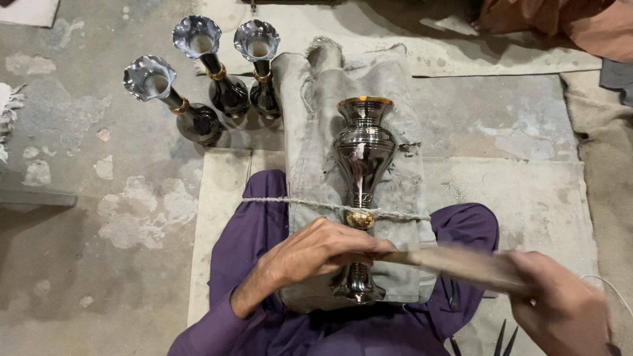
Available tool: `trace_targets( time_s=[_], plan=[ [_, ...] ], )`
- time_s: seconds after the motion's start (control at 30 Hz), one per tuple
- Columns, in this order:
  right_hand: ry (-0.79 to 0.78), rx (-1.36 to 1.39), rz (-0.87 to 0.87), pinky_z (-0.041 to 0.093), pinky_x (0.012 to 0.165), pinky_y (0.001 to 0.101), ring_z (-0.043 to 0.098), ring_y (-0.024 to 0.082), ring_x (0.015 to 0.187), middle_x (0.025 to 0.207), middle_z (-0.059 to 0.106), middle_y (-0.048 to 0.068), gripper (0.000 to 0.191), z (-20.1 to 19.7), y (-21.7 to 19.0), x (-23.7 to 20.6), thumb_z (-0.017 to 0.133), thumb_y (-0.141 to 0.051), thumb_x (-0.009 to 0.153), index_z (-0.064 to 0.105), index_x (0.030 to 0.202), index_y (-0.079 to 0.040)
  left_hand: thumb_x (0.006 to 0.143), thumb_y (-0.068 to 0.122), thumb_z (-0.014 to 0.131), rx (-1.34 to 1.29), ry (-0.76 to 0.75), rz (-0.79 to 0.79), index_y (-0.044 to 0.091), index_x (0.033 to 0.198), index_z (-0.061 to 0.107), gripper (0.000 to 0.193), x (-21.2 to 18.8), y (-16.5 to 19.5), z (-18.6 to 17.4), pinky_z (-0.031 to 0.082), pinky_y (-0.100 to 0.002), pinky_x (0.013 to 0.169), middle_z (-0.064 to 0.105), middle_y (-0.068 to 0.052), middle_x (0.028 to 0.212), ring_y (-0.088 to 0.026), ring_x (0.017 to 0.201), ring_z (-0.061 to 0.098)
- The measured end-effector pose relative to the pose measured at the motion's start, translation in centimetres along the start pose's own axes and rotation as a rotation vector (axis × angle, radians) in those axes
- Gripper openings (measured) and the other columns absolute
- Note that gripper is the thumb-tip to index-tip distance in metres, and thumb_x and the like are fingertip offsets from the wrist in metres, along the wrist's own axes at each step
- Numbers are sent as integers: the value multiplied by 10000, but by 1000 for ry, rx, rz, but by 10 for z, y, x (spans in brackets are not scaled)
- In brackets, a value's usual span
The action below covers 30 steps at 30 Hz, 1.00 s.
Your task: The person sits on the floor holding a small punch against a brass vase resting on a cloth-covered sandbag, and repeatedly strikes the punch with a wooden mallet to shape the vase's surface, repositioning the punch around the metal as they work.
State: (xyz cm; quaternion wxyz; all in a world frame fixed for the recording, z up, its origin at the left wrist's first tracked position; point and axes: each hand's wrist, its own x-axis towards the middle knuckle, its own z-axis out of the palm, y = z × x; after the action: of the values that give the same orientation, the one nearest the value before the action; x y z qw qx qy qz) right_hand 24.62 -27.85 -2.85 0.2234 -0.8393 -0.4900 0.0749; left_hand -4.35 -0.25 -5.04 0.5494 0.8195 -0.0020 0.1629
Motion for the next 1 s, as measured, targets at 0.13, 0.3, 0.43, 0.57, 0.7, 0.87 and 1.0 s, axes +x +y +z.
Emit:
trace_targets(
  time_s=[0.13,0.3,0.43,0.57,0.7,0.87,1.0],
  plan=[
    [47,28,-42,600,742,325,746,195,851,996,748,108,443,-12,-11,13,744,-54,831,635,1260,-71,910,88,722,-42,67,-147,124,1357,660,452,-5,-3,6,630,-382,915,765,-73,1227,-244,1046,779],
    [-220,-438,77,639,714,361,775,202,777,1004,792,110,459,-29,-30,34,800,-107,875,685,1311,-191,933,135,729,0,171,-128,126,1373,648,447,-10,-5,16,631,-371,938,760,-101,1244,-237,1055,777],
    [-62,-131,-173,634,710,351,734,247,857,1116,679,220,678,-39,-25,54,786,-64,764,554,1401,-71,938,159,736,-73,258,-218,123,1371,649,444,-16,0,19,645,-372,938,769,-105,1231,-238,1090,777],
    [-84,-181,-172,621,714,335,712,206,817,1073,696,138,733,-48,-21,68,789,-91,770,535,1457,-100,920,163,758,-62,292,-215,111,1353,653,449,-16,3,20,648,-385,911,762,-121,1235,-248,1078,777],
    [-250,-444,-443,646,778,365,753,205,872,1047,746,92,789,-58,-40,88,759,-40,725,562,1474,-189,940,151,724,-117,287,-250,105,1386,633,458,-18,2,22,659,-375,900,777,-119,1198,-234,1040,794],
    [-398,-191,-129,671,808,313,792,172,908,1043,748,74,781,-62,-74,111,703,77,742,570,1451,-224,951,137,730,-174,394,-218,54,1402,608,474,-20,-5,33,666,-384,891,772,-146,1201,-250,1035,799],
    [-336,-455,-376,637,840,370,758,202,859,1072,744,83,727,-64,-84,127,740,-47,789,516,1461,-205,932,159,755,-230,494,-272,12,1379,610,493,-24,-7,45,670,-389,897,792,-150,1131,-260,1030,799]
  ],
)
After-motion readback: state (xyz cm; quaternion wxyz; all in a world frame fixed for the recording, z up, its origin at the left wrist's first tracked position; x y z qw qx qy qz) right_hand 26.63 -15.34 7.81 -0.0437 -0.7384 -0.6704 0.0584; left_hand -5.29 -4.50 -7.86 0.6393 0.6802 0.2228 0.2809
